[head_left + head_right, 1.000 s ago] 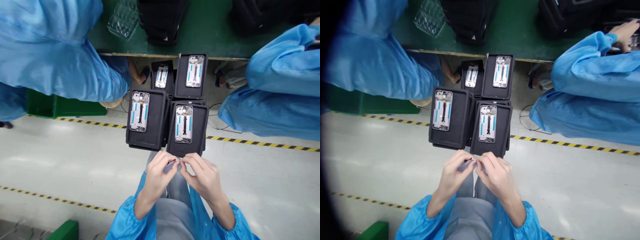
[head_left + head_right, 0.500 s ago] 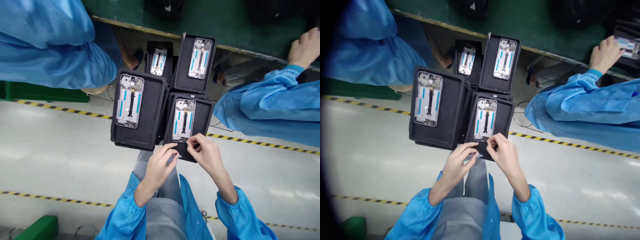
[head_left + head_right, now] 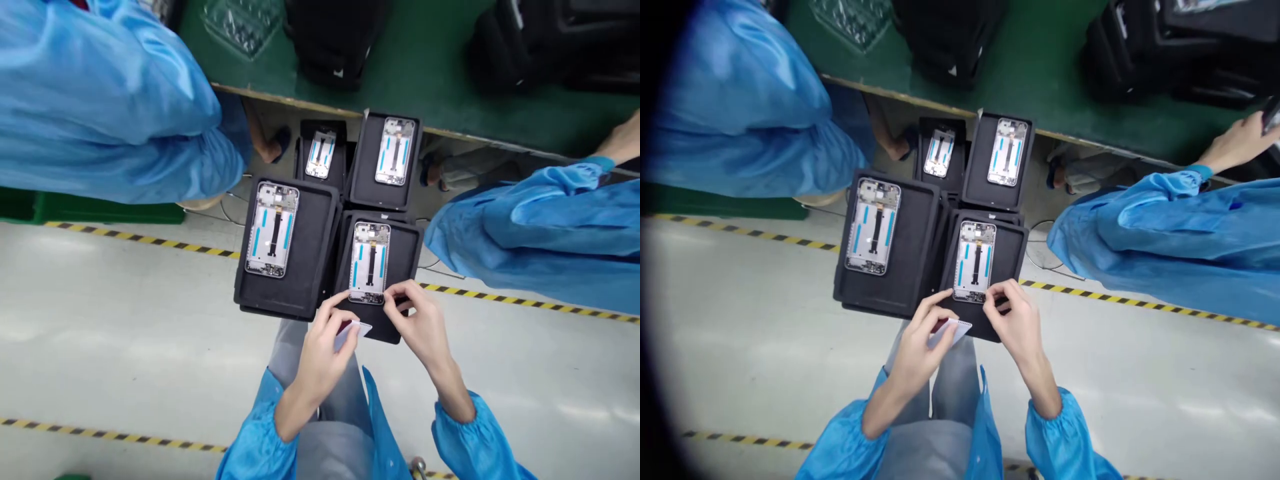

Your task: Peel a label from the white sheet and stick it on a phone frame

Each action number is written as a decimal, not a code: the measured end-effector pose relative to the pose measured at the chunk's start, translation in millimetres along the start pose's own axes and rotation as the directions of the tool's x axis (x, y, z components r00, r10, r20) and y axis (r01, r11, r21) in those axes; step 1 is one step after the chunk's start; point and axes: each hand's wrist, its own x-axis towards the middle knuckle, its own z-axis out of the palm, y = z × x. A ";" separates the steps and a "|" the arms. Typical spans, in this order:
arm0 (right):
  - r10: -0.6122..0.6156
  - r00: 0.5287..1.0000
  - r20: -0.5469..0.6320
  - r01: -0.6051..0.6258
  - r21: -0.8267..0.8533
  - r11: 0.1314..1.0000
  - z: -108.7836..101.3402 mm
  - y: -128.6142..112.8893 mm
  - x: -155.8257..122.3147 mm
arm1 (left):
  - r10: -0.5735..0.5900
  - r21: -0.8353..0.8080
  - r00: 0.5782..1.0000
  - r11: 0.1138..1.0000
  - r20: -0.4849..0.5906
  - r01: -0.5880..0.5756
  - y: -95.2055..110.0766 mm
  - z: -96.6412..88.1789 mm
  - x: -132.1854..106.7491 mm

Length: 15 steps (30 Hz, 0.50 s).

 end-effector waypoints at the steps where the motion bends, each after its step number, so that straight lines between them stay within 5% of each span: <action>1: 0.000 0.999 -0.040 0.000 0.010 1.000 1.8 0.5 2.1 | -0.027 -0.020 1.000 0.999 0.012 0.027 -0.4 1.3 -0.5; 15: 0.058 0.979 -0.193 -0.032 0.137 0.990 8.8 35.2 9.4 | -0.380 -0.301 0.908 0.858 0.176 0.417 5.0 30.7 12.6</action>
